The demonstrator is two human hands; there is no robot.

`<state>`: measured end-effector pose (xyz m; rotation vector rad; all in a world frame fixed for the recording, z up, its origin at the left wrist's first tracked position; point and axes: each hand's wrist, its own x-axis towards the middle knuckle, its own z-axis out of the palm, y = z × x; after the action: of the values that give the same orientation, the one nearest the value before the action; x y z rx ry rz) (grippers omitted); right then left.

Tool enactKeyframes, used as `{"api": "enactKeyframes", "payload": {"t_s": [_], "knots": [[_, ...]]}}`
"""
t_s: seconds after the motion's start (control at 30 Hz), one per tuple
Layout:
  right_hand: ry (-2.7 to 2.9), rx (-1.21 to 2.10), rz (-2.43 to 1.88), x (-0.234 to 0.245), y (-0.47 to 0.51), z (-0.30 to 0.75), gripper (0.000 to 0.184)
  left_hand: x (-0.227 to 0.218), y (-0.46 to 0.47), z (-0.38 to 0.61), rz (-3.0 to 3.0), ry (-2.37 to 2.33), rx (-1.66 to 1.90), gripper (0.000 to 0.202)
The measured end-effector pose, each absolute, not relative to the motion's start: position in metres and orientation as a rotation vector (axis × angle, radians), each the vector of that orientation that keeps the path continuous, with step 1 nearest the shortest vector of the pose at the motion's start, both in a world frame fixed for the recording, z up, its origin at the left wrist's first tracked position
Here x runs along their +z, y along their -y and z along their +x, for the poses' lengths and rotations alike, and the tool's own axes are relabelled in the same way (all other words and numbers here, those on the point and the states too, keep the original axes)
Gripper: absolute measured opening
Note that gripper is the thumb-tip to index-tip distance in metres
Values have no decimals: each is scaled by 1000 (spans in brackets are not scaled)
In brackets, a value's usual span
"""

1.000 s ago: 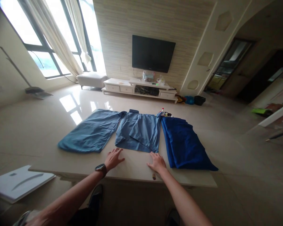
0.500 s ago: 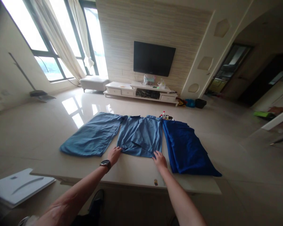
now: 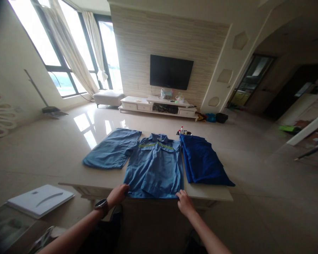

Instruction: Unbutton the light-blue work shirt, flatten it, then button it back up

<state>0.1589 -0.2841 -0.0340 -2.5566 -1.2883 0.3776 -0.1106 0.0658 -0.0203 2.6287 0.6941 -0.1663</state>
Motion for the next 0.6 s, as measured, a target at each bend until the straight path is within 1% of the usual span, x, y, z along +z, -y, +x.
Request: {"api": "enactKeyframes", "payload": {"t_s": [0.13,0.2,0.27,0.37,0.43,0.53,0.6], "knots": [[1224,423,-2364,-13,292,154,42,2,-67,-117,2459,-595,74,22],[1195,443,-2249,9,294,155,40,24,-70,-117,2320,-551,185,21],[1168,413,-2170,42,296,157,36,55,-75,-116,2167,-574,350,21],[1147,237,-2074,113,301,161,26,121,-84,-118,1940,-588,539,29],[1152,57,-2014,169,304,163,26,172,-90,-120,1820,-521,557,34],[1215,-204,-1944,254,301,170,25,251,-98,-120,1871,-410,612,33],[1209,-374,-1902,307,291,179,24,300,-102,-116,1886,-385,725,33]]}}
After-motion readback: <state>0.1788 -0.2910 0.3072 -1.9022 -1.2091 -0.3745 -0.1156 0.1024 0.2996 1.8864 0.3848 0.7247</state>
